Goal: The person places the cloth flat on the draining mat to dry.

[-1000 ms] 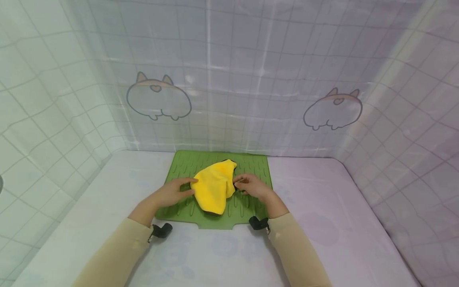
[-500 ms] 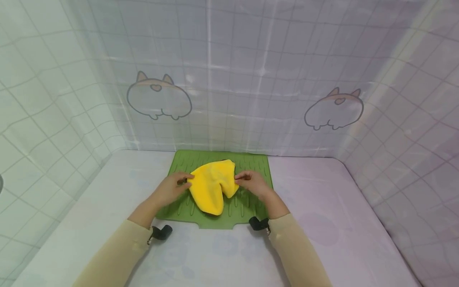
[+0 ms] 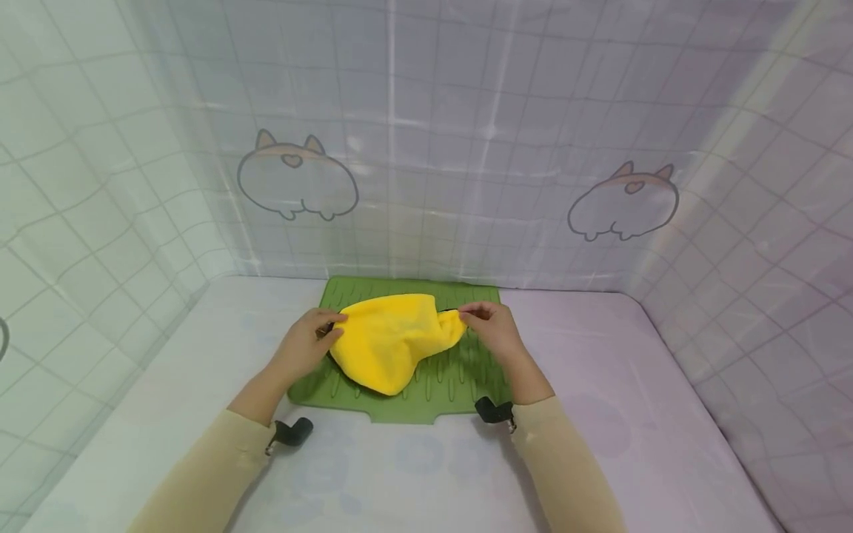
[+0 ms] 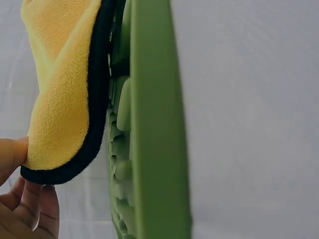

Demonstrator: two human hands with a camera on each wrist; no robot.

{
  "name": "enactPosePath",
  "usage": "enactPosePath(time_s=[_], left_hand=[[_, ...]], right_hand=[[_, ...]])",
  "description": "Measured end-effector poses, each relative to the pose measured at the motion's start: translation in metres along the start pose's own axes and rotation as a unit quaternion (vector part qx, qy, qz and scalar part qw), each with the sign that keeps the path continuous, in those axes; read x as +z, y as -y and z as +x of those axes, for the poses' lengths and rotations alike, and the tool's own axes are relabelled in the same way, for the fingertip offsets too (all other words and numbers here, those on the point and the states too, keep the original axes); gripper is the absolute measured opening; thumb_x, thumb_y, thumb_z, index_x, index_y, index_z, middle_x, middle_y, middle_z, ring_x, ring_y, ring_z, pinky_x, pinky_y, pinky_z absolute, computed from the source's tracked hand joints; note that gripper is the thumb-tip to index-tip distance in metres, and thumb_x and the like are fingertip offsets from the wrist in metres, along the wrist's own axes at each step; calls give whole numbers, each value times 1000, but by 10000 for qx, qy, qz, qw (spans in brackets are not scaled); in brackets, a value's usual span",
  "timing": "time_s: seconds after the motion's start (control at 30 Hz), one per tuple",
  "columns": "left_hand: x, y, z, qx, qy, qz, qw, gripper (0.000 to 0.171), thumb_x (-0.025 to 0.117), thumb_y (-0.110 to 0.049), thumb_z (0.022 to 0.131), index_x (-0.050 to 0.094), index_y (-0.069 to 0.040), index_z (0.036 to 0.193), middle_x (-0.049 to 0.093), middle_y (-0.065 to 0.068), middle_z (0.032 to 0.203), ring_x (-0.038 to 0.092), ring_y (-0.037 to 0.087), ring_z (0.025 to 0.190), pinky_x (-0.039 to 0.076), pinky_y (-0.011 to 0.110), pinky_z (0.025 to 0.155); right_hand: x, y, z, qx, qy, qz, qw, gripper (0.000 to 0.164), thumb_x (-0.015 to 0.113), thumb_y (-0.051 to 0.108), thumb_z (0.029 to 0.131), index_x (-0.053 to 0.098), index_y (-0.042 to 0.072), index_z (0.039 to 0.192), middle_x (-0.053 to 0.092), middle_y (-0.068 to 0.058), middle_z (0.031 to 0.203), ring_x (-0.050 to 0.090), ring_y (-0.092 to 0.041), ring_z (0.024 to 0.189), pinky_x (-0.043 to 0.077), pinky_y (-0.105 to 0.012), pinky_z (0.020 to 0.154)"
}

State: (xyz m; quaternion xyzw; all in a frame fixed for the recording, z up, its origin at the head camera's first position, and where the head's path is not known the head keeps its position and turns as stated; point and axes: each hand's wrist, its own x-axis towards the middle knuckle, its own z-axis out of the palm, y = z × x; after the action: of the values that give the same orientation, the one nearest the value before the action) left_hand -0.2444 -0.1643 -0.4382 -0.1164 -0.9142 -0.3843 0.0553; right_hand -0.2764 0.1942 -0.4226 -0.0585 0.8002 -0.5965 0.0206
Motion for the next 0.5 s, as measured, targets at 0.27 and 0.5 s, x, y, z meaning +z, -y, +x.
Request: enactPosePath(time_s=[0.27,0.5], left_hand=[[-5,6,-3,2,-203,-17,9998,32,60,-16,102,65,-9,133,54,15,133,56,28,98,52,38,75],[-6,9,-5,-138,-360,0,9993,31,60,-16,102,66,-10,132,54,15,133,59,27,97,52,36,74]], right_hand=[[-14,6,-1,-172,-518,159,9984,27,66,18,99,68,-4,115,66,-6,102,62,-15,89,53,-47,92],[-25,6,1,-48,-1182,106,9929,31,68,24,98,68,-1,117,65,-2,105,61,-12,89,55,-31,84]])
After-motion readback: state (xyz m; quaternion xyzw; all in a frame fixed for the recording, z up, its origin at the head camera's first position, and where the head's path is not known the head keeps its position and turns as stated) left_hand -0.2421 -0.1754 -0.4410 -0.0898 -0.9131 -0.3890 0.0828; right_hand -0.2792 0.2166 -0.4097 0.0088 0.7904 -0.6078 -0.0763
